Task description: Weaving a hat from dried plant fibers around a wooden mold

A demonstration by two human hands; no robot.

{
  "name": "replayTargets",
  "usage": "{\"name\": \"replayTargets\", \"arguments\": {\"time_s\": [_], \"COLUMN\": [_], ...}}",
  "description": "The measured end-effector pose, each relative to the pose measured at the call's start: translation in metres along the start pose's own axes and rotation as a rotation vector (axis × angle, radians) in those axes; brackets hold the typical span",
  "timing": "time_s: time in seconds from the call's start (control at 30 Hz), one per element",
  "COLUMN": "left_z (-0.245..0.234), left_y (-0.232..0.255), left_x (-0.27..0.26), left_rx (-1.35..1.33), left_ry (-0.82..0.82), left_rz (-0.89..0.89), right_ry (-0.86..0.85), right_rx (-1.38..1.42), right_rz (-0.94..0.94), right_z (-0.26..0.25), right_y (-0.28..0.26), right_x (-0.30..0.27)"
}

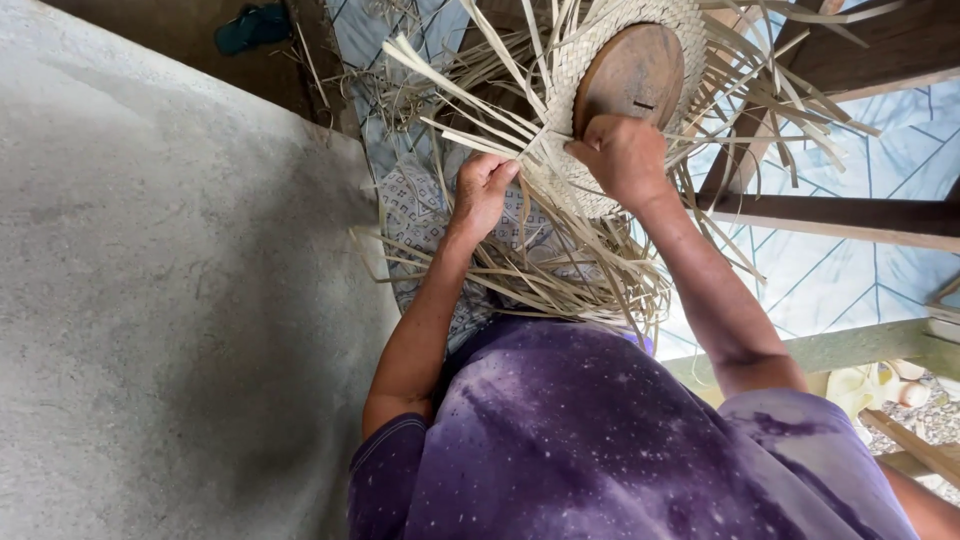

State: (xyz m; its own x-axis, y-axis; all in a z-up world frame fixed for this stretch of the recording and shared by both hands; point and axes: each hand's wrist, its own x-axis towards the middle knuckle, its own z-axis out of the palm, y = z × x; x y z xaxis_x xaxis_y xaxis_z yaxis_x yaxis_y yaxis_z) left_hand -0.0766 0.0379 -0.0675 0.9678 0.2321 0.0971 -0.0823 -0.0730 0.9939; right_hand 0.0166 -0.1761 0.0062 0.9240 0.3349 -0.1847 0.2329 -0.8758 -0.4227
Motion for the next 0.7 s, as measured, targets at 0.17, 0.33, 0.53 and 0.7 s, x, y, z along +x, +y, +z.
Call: {"name": "replayTargets", "arguments": {"time_s": [0.17,0.33,0.53,0.7], "left_z": [0.002,0.003,0.001,0.001], "left_y": [-0.002,-0.003,0.023,0.031], "left_x": [-0.003,-0.003,-0.003,-0.004], "left_rx": [-0.021,-0.03,-0.063,-0.023], "left_ry": [0.014,0.033,-0.032,0.001], "left_rz": [-0.005,0.021,-0.016,-0.018], "right_ry": [0.372,0.391,0.033,-0.238], "right_rx": [0.078,0.091,0.744,0.151], "right_rz": [-0.652,-0.959,-0.872,-0.93], "right_z": [0.006,-0.001,-0.031,-0.045], "right_y": [-0.008,-0.031,-0.058,-0.059], "right_x": [-0.015,-0.008,0.018,0.02]}}
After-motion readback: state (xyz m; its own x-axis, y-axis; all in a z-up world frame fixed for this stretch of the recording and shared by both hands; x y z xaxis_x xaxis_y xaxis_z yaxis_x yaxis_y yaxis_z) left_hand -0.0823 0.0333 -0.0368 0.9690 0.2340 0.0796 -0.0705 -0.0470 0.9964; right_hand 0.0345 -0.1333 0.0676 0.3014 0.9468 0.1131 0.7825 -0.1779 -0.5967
